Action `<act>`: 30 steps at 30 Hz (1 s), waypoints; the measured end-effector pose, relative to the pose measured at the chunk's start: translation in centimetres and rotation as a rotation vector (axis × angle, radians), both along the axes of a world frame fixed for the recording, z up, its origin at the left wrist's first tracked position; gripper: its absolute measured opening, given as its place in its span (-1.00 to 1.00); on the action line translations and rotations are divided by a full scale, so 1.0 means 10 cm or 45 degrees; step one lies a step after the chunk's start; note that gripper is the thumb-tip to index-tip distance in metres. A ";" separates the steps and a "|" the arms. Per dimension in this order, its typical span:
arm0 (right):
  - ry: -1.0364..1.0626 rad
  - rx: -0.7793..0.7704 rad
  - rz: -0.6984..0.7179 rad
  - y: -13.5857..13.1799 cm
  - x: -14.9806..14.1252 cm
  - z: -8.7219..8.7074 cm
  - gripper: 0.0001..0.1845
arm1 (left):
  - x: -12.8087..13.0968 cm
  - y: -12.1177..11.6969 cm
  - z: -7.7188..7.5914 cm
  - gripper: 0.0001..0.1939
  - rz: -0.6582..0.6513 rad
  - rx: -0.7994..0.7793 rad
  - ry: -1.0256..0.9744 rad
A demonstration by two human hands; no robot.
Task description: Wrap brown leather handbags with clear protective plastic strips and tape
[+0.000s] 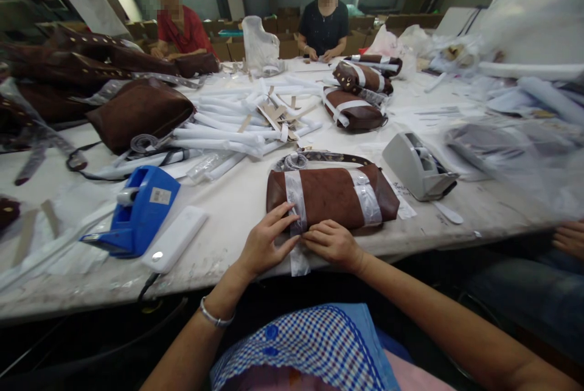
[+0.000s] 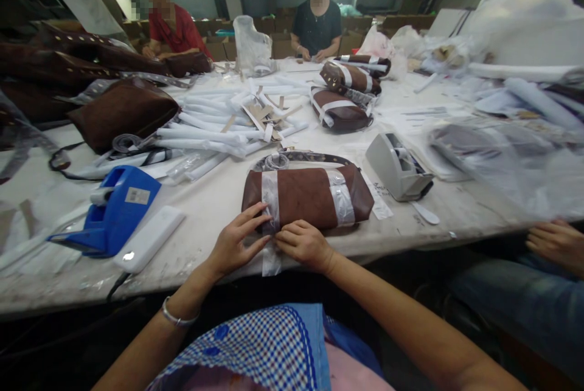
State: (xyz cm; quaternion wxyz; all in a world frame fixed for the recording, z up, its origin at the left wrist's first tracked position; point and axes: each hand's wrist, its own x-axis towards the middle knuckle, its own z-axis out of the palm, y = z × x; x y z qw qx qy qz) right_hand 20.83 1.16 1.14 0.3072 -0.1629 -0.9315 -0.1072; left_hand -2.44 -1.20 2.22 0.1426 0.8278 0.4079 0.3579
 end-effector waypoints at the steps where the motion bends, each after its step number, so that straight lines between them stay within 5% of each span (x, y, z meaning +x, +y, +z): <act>1: 0.006 -0.003 0.005 0.00 0.00 0.00 -0.83 | 0.02 0.01 -0.04 -0.60 0.044 0.042 -0.006; 7: 0.105 -0.198 -0.002 -0.10 0.07 0.07 -0.89 | 0.08 0.04 -0.30 -0.59 0.133 0.269 0.049; 12: 0.187 -0.210 -0.247 -0.06 0.00 0.14 -0.69 | 0.10 0.03 -0.28 -0.61 0.188 0.345 0.113; 17: 0.026 -0.273 -0.400 0.04 -0.12 0.03 -0.72 | 0.09 0.04 -0.21 -0.61 0.183 0.319 0.169; 24: 0.052 -0.207 -0.328 0.08 -0.07 -0.08 -0.71 | 0.09 0.05 -0.18 -0.73 0.193 0.393 0.227; 30: -0.099 -0.379 -0.067 -0.34 0.10 -0.03 -0.52 | 0.11 0.04 -0.22 -0.78 0.187 0.390 0.243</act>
